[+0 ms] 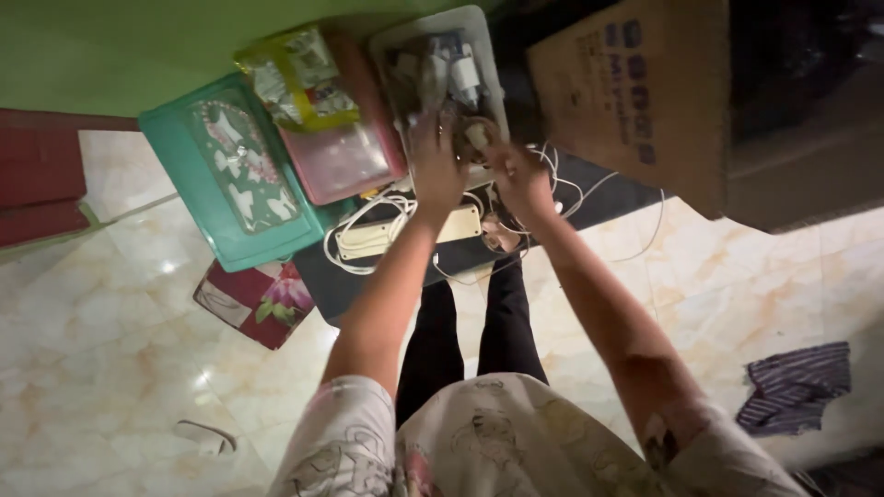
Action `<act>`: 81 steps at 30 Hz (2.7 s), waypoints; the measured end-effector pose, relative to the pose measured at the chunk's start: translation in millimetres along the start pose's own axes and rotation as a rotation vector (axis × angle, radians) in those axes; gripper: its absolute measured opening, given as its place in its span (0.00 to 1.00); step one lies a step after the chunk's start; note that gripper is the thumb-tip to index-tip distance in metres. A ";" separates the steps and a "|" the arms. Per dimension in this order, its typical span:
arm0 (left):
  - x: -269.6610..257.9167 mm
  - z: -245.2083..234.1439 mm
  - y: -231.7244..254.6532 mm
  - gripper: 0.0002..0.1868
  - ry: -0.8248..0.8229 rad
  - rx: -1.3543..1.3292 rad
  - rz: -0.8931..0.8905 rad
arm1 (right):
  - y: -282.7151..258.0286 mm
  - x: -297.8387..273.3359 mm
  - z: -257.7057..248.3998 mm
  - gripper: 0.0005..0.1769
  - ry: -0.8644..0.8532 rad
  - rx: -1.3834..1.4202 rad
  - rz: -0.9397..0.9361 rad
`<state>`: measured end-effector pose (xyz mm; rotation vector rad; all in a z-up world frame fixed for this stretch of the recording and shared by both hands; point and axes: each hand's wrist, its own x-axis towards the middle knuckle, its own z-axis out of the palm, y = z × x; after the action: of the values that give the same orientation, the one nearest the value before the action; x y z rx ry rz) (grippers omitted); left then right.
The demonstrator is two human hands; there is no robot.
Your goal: Untangling and organizing various charging cables and power adapters on a desk.
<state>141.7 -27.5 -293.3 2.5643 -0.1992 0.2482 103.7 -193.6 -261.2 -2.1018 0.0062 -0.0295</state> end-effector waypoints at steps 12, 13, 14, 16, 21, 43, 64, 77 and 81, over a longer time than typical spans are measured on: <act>-16.8 3.9 -1.3 0.20 0.279 -0.320 -0.082 | 101.3 132.6 129.4 0.40 0.111 -0.426 -0.151; -17.6 1.7 -1.4 0.20 0.276 -0.322 -0.086 | 96.0 127.5 126.2 0.40 0.108 -0.428 -0.148; -17.0 0.5 -0.8 0.18 0.292 -0.342 -0.092 | 91.3 123.9 121.4 0.34 0.020 -0.391 -0.099; -15.4 1.6 -0.8 0.16 0.309 -0.368 -0.101 | 84.5 117.2 113.9 0.28 -0.071 -0.359 -0.051; -14.6 0.0 4.4 0.12 0.259 -0.350 -0.195 | 83.7 109.7 97.6 0.21 -0.104 -0.572 -0.507; -34.0 25.5 -6.3 0.19 0.180 -0.319 -0.269 | -21.4 174.1 83.0 0.17 -0.278 -0.882 -0.356; -44.4 -4.3 -11.7 0.19 0.125 -0.598 -0.064 | -19.6 71.7 46.5 0.29 0.179 0.033 -0.358; -215.3 -47.5 13.9 0.26 -0.275 -0.931 -0.462 | -5.5 -170.3 22.2 0.14 -0.205 0.433 0.247; -217.1 -52.0 26.4 0.23 -0.249 -0.873 -0.448 | 21.4 -144.9 6.6 0.28 0.063 -0.416 0.215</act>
<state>-81.4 -1.9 -283.7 1.6949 0.1555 -0.2795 -40.8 -196.4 -285.7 -2.5025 0.2992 0.0382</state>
